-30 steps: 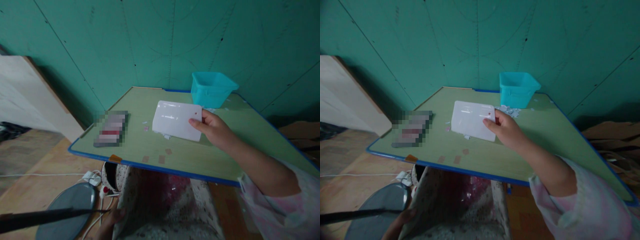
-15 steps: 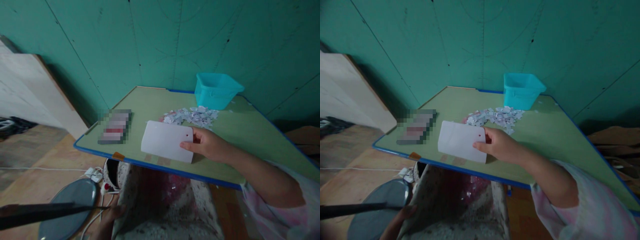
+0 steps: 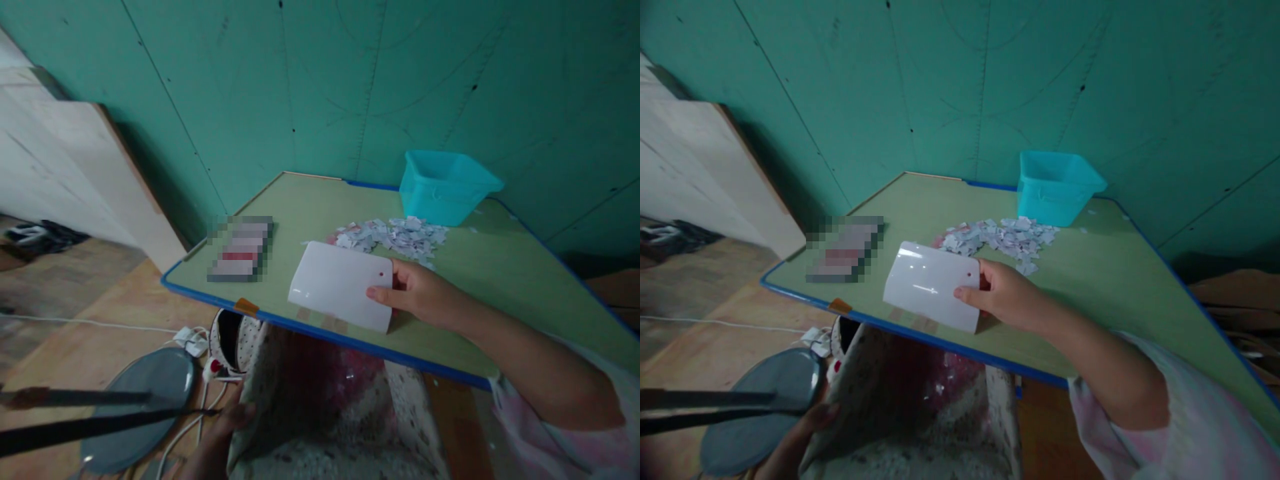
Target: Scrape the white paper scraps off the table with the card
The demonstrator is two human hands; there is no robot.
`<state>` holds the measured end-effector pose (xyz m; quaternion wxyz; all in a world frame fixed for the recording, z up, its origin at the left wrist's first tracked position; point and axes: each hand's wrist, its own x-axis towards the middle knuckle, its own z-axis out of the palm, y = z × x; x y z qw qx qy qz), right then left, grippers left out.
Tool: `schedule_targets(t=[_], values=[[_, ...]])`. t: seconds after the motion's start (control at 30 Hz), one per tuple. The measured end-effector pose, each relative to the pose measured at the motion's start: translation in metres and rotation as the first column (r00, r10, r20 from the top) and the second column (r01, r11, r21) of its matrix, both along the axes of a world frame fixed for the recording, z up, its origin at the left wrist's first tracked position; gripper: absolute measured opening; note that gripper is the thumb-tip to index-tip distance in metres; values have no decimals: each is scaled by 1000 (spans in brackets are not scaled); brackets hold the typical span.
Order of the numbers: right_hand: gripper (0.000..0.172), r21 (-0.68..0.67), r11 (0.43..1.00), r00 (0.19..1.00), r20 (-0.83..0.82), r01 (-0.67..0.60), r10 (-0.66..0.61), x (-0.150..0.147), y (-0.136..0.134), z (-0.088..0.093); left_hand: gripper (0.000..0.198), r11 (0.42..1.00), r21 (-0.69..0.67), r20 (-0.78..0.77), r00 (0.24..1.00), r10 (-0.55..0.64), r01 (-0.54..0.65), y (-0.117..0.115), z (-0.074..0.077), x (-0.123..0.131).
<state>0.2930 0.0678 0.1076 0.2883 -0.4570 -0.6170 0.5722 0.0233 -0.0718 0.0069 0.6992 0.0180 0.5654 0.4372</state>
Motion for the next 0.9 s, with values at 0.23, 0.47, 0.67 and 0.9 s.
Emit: schedule_targets(t=[0.23,0.47,0.67,0.9], values=[[26,-12,999,999,0,-41,41,-1,0,2,60,1000,1,156,988,-3,3,1,-5,-2],[29,-1,995,995,2,-95,95,1,-2,-1,47,999,39,-35,999,-32,34,2,-1,4],[25,-17,996,996,-24,-90,90,-1,-5,3,47,995,98,-38,999,-14,18,3,0,7],[25,-13,991,989,-70,-134,132,-4,-10,5,37,999,45,7,1000,-3,3,5,4,8]])
